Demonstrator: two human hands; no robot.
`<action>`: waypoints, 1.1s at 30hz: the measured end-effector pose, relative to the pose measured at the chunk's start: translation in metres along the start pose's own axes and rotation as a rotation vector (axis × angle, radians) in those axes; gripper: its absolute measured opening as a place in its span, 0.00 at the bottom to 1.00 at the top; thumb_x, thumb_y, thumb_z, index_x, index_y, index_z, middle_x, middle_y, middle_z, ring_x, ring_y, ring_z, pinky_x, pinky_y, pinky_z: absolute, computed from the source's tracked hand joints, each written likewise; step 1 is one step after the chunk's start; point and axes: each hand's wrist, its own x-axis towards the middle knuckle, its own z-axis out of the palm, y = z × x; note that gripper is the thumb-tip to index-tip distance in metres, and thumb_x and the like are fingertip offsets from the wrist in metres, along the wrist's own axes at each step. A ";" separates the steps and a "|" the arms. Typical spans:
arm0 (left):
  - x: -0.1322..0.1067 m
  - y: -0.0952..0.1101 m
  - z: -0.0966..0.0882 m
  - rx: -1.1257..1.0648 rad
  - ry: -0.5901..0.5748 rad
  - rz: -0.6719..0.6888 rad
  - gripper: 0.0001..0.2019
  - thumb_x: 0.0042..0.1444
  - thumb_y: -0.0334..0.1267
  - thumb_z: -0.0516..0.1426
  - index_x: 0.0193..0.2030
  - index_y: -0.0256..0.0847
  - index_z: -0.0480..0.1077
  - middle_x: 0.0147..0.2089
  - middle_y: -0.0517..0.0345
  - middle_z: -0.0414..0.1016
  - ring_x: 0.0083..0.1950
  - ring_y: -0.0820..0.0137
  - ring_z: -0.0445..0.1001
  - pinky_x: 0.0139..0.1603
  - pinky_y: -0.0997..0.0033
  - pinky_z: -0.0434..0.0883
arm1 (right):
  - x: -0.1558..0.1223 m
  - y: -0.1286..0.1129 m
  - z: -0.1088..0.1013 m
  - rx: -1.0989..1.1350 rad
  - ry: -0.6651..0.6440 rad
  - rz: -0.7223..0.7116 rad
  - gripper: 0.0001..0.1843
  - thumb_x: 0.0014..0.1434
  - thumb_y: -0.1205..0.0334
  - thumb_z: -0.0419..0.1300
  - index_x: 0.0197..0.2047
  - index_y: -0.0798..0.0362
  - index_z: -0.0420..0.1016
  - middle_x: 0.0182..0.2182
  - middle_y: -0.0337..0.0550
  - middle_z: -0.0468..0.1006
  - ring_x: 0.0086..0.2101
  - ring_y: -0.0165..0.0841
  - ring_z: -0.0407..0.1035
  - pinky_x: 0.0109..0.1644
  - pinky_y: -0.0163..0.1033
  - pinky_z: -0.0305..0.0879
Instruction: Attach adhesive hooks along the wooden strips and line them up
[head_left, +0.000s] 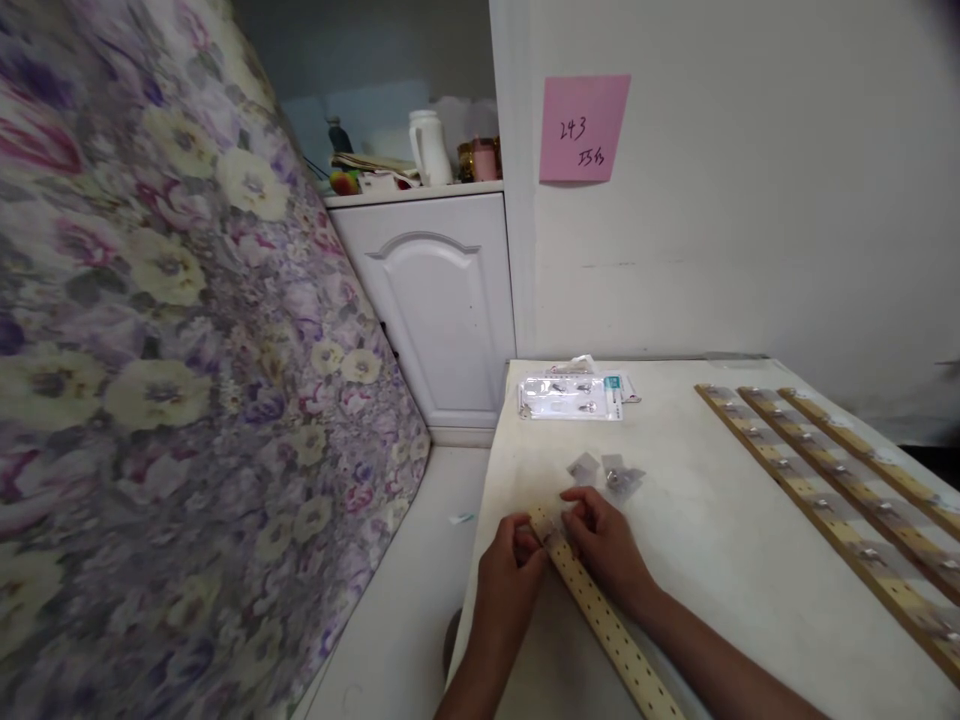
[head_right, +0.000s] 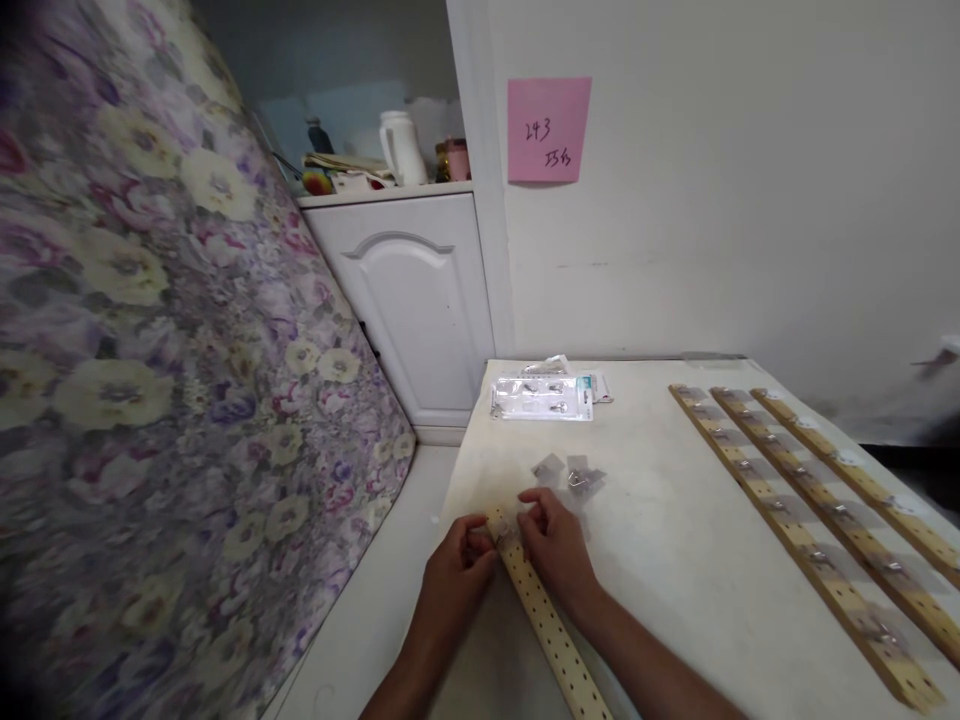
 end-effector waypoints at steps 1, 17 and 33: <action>0.001 0.000 0.000 0.003 -0.003 0.001 0.17 0.47 0.35 0.56 0.46 0.41 0.68 0.30 0.62 0.72 0.33 0.70 0.72 0.36 0.73 0.66 | 0.000 0.000 0.000 -0.027 -0.002 -0.007 0.11 0.56 0.59 0.54 0.43 0.51 0.69 0.20 0.31 0.67 0.20 0.30 0.65 0.27 0.36 0.61; 0.011 -0.012 0.008 -0.036 0.054 0.011 0.11 0.50 0.36 0.56 0.42 0.42 0.67 0.28 0.64 0.71 0.29 0.72 0.72 0.31 0.74 0.68 | 0.002 -0.003 0.001 -0.194 -0.033 -0.088 0.14 0.55 0.61 0.54 0.44 0.54 0.71 0.27 0.40 0.73 0.27 0.34 0.68 0.34 0.40 0.64; 0.009 -0.002 0.009 -0.159 0.022 -0.071 0.07 0.48 0.38 0.56 0.35 0.42 0.67 0.27 0.65 0.69 0.23 0.75 0.69 0.20 0.79 0.63 | 0.007 0.006 0.002 -0.229 -0.019 -0.127 0.15 0.56 0.61 0.54 0.46 0.54 0.72 0.30 0.43 0.75 0.30 0.36 0.70 0.36 0.42 0.66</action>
